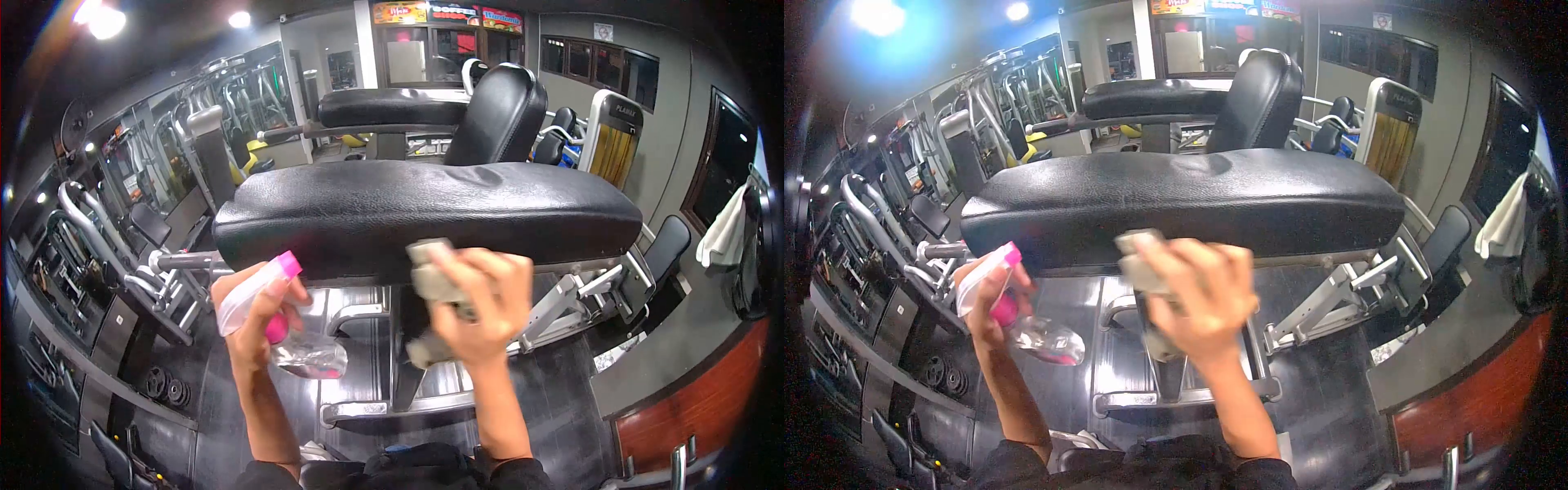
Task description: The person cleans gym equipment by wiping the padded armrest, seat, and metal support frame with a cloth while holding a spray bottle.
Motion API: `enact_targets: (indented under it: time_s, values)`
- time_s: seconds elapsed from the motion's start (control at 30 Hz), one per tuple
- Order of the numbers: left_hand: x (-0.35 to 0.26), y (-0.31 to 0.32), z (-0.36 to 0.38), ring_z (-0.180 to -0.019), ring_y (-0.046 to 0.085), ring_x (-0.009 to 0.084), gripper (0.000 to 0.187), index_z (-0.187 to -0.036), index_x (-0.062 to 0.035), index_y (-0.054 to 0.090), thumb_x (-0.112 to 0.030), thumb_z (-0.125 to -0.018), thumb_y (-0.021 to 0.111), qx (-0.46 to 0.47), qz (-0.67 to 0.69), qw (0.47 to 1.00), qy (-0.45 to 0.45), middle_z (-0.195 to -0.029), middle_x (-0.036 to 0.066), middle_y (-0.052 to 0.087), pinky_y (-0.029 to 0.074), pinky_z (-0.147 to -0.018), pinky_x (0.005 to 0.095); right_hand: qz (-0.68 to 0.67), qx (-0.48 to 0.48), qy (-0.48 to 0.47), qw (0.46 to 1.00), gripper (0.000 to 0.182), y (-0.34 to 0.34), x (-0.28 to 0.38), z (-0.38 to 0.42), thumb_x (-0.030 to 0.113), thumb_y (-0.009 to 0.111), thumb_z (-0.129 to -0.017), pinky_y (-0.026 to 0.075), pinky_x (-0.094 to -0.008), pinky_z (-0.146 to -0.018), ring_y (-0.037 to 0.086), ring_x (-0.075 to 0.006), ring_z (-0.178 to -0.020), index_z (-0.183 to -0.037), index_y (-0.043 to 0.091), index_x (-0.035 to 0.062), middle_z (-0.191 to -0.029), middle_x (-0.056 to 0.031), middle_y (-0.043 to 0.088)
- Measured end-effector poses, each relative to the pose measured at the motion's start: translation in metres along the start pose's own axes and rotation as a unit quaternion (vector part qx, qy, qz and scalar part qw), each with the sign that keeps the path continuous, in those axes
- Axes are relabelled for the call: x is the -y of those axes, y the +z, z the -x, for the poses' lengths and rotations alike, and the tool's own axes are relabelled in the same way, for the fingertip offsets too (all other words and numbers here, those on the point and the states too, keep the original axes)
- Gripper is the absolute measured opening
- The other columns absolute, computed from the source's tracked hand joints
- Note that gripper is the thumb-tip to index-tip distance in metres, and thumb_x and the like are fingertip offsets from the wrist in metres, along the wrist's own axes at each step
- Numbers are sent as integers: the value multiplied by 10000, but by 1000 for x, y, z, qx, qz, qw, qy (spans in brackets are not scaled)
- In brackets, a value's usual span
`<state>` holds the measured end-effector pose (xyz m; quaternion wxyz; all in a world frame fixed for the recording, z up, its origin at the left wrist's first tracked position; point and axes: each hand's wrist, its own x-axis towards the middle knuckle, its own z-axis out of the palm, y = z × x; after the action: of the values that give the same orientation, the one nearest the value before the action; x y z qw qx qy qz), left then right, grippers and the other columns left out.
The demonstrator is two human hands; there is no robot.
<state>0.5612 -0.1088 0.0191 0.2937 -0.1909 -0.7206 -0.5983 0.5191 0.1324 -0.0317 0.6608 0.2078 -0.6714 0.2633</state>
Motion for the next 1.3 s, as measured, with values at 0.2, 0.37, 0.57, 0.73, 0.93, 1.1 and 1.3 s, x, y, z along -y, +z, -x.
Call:
enact_targets:
  time_s: [0.2, 0.37, 0.57, 0.73, 0.93, 1.1, 1.3]
  values:
    - [-1, -26, 19, -499, 590, 161, 433, -747, 75, 674, -342, -845, 611, -26, 1, 1000, -2, -678, 140, 662, 460, -434, 261, 1, -64, 88, 994, 446, 6, 12, -6, -63, 771, -628, 504, -349, -788, 626, -241, -876, -1057, 771, 61, -975, -98, 659]
    - [1, -31, 25, -498, 575, 186, 487, -726, 60, 641, -405, -858, 580, -30, -25, 999, 2, -656, 157, 630, 421, -389, 273, -82, 25, -20, 996, 582, 45, 59, -10, 18, 720, -496, 525, -324, -701, 588, -222, -812, -1047, 804, 185, -971, 17, 682]
    - [7, -42, 30, -470, 585, 160, 415, -735, 73, 684, -324, -833, 609, -28, 7, 999, 16, -667, 128, 668, 447, -427, 258, -23, 48, -29, 998, 551, 14, 26, -8, 41, 753, -526, 511, -342, -705, 581, -220, -801, -1057, 798, 182, -950, -4, 660]
    - [8, -53, 36, -466, 584, 157, 411, -731, 74, 685, -319, -823, 604, -49, 14, 999, -2, -669, 131, 675, 440, -425, 256, 1, -10, -2, 1000, 543, 17, 31, -16, 24, 754, -521, 519, -348, -736, 604, -226, -824, -1050, 796, 140, -967, -21, 684]
    - [20, -50, 31, -453, 539, 179, 507, -713, 85, 631, -402, -838, 564, -40, -5, 999, 20, -665, 176, 624, 410, -398, 273, -69, 48, -105, 991, 501, 64, 83, -37, 59, 724, -621, 522, -254, -599, 599, -169, -791, -1109, 774, 164, -1005, 63, 678]
    - [19, -52, 30, -450, 545, 179, 504, -719, 93, 632, -391, -845, 562, -48, 8, 998, 33, -674, 185, 629, 406, -402, 269, -58, 126, -116, 984, 535, 46, 72, -41, 115, 777, -589, 528, -256, -593, 600, -166, -796, -1115, 758, 215, -953, 79, 652]
    - [21, -71, 42, -442, 549, 183, 510, -727, 95, 637, -396, -848, 568, -78, 0, 996, 31, -669, 182, 636, 406, -409, 261, -52, 65, -88, 993, 620, 49, 67, -47, 52, 814, -525, 531, -316, -656, 596, -191, -811, -1131, 762, 174, -963, 32, 671]
